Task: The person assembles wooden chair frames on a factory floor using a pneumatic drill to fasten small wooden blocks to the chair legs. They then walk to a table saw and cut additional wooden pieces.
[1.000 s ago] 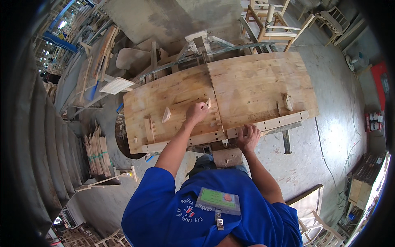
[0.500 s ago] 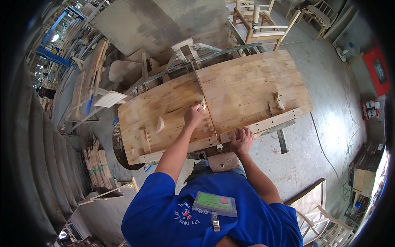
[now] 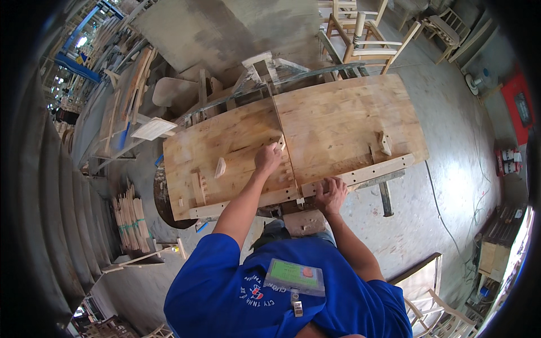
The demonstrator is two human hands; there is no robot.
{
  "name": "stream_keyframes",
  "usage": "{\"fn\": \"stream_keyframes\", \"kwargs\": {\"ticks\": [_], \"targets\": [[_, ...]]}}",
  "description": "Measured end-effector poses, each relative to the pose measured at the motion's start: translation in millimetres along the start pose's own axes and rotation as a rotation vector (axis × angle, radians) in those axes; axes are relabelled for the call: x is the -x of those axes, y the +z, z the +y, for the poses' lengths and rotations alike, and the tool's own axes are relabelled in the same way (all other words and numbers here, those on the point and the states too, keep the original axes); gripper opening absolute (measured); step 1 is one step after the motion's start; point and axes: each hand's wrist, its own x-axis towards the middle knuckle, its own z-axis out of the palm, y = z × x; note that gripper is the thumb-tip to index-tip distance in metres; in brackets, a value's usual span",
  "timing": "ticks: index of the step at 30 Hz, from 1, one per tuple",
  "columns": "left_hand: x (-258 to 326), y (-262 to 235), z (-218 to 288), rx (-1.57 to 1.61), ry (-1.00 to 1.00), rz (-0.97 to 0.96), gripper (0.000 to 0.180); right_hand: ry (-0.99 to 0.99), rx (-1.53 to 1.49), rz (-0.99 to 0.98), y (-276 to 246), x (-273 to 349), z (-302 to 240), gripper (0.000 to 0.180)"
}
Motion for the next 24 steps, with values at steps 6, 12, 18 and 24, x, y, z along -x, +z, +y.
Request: {"fn": "stream_keyframes", "kwargs": {"ticks": [6, 12, 18, 24], "targets": [[3, -3, 4, -0.002, -0.063, -0.071, 0.039, 0.004, 0.025, -0.029, 0, 1, 2, 0.03], [3, -8, 8, -0.014, -0.046, -0.06, 0.033, -0.003, 0.028, -0.022, 0, 1, 2, 0.03], [2, -6, 14, 0.004, -0.057, -0.052, 0.028, -0.005, 0.021, -0.004, 2, 1, 6, 0.031], [1, -3, 9, 0.019, -0.053, -0.045, 0.027, 0.005, 0.028, -0.012, 0, 1, 4, 0.03]]}}
